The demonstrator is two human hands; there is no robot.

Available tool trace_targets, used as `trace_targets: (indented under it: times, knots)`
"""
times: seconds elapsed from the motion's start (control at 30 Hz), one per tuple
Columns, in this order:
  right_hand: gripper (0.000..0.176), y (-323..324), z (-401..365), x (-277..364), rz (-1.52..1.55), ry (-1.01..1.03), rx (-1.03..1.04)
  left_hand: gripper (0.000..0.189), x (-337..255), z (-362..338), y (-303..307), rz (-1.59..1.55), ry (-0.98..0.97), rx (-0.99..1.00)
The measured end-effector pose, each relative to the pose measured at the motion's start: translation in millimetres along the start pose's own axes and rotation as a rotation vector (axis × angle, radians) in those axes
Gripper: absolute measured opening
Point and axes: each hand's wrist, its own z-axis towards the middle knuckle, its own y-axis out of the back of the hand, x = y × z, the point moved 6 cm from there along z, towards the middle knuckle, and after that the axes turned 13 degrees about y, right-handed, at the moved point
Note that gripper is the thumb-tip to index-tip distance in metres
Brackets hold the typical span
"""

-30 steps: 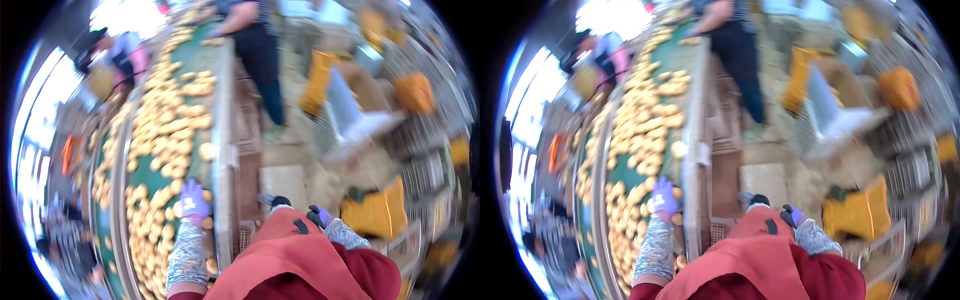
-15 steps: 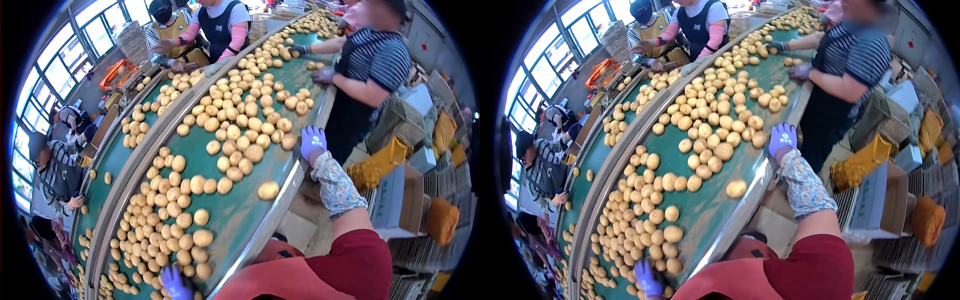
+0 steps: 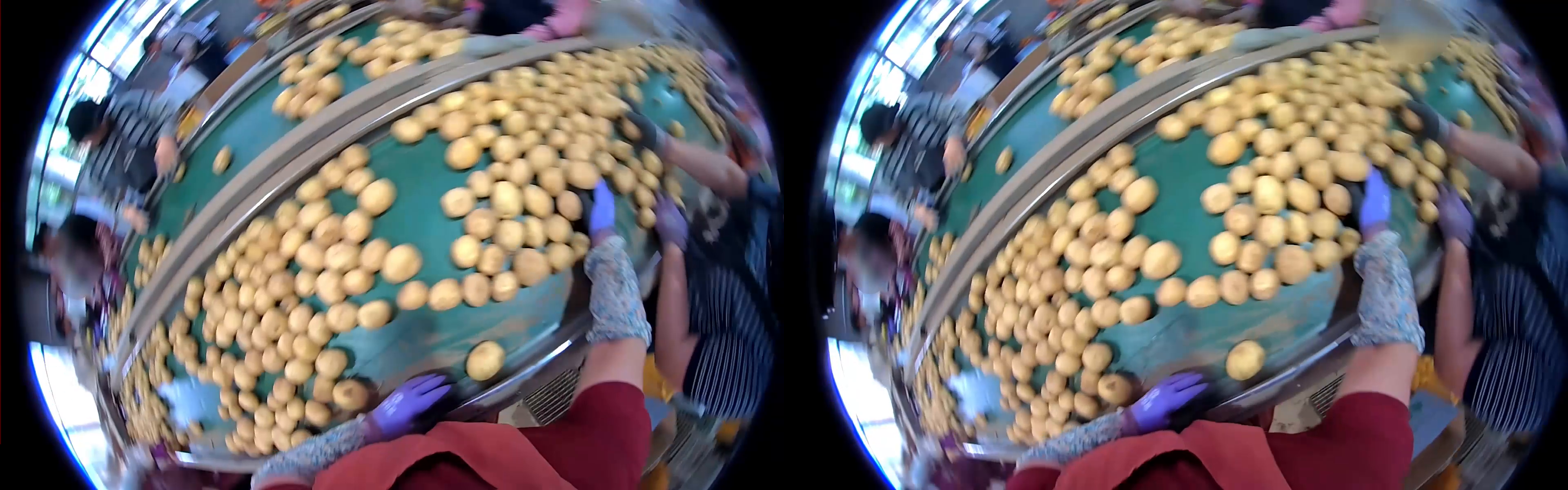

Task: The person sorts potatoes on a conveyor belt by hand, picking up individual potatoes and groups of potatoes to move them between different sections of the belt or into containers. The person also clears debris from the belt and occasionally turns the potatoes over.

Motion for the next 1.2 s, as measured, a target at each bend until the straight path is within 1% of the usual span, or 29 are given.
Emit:
trace_targets:
  times: [0.07,0.1,0.13,0.17,0.2,0.23,0.3,0.37,0.43,0.47,0.5,0.53,0.6,0.63,0.67,0.7,0.8,0.9,0.97,1.03,1.07,1.1,1.13,1.17,1.2]
  knots:
    - [0.039,-38,1,50,0.405,-0.279,0.14,0.075,6,-7,-8,-0.053,-0.063,-0.067]
    - [0.038,-57,-1,69,0.515,-0.288,0.142,0.077,6,-5,-12,-0.058,-0.063,-0.046]
    - [0.039,-75,-5,100,0.636,-0.292,0.187,0.077,3,-7,-11,-0.095,-0.101,-0.052]
    - [0.039,-93,-9,130,0.754,-0.304,0.234,0.076,0,-9,-2,-0.087,-0.091,-0.044]
    - [0.043,-111,-16,175,0.883,-0.3,0.32,0.075,0,-13,4,-0.074,-0.091,-0.032]
    - [0.047,-123,-29,217,1.0,-0.306,0.403,0.073,6,-23,4,-0.098,-0.087,-0.087]
    - [0.052,-140,-38,301,0.916,-0.174,0.54,0.069,22,-42,-3,-0.148,-0.091,-0.185]
    - [0.056,-151,-40,378,0.794,-0.024,0.625,0.06,40,-53,-21,-0.292,-0.04,-0.089]
    - [0.061,-165,-44,447,0.724,0.08,0.656,0.047,55,-76,-23,-0.395,-0.024,-0.081]
    - [0.063,-172,-49,478,0.702,0.099,0.66,0.043,51,-94,-11,-0.426,-0.028,-0.11]
    - [0.061,-179,-55,503,0.739,0.106,0.63,0.044,47,-111,0,-0.455,-0.035,-0.138]
    - [0.06,-184,-63,528,0.778,0.117,0.601,0.041,49,-128,8,-0.471,-0.053,-0.162]
    - [0.056,-196,-80,573,0.759,0.129,0.612,0.038,58,-160,15,-0.489,-0.092,-0.201]
    - [0.054,-202,-90,596,0.746,0.132,0.614,0.038,70,-178,17,-0.484,-0.105,-0.22]
    - [0.052,-208,-102,620,0.728,0.13,0.615,0.041,85,-190,10,-0.483,-0.11,-0.194]
    - [0.051,-215,-115,643,0.701,0.132,0.612,0.041,100,-211,3,-0.397,-0.085,-0.241]
    - [0.046,-242,-159,716,0.655,0.111,0.596,0.041,133,-268,-1,-0.395,-0.141,-0.246]
    - [0.041,-283,-205,808,0.655,0.124,0.566,0.038,174,-361,39,-0.222,-0.16,-0.411]
    - [0.038,-320,-233,893,0.709,0.175,0.571,0.035,199,-432,66,-0.118,-0.169,-0.504]
    - [0.035,-370,-261,1000,0.883,0.198,0.595,0.031,223,-516,103,0.216,-0.271,-0.702]
    - [0.035,-380,-263,1065,1.186,-0.183,0.755,0.024,232,-559,124,0.141,-0.189,-0.739]
    - [0.037,-412,-277,1114,1.198,-0.142,0.788,0.017,242,-601,146,0.059,-0.108,-0.775]
    - [0.039,-435,-291,1168,1.141,0.058,0.753,0.013,252,-644,167,-0.025,-0.032,-0.812]
    - [0.041,-456,-304,1219,1.062,0.271,0.66,0.021,279,-683,170,0.029,0.092,-0.78]
    - [0.044,-480,-315,1266,1.001,0.388,0.558,0.034,308,-720,175,0.091,0.215,-0.755]
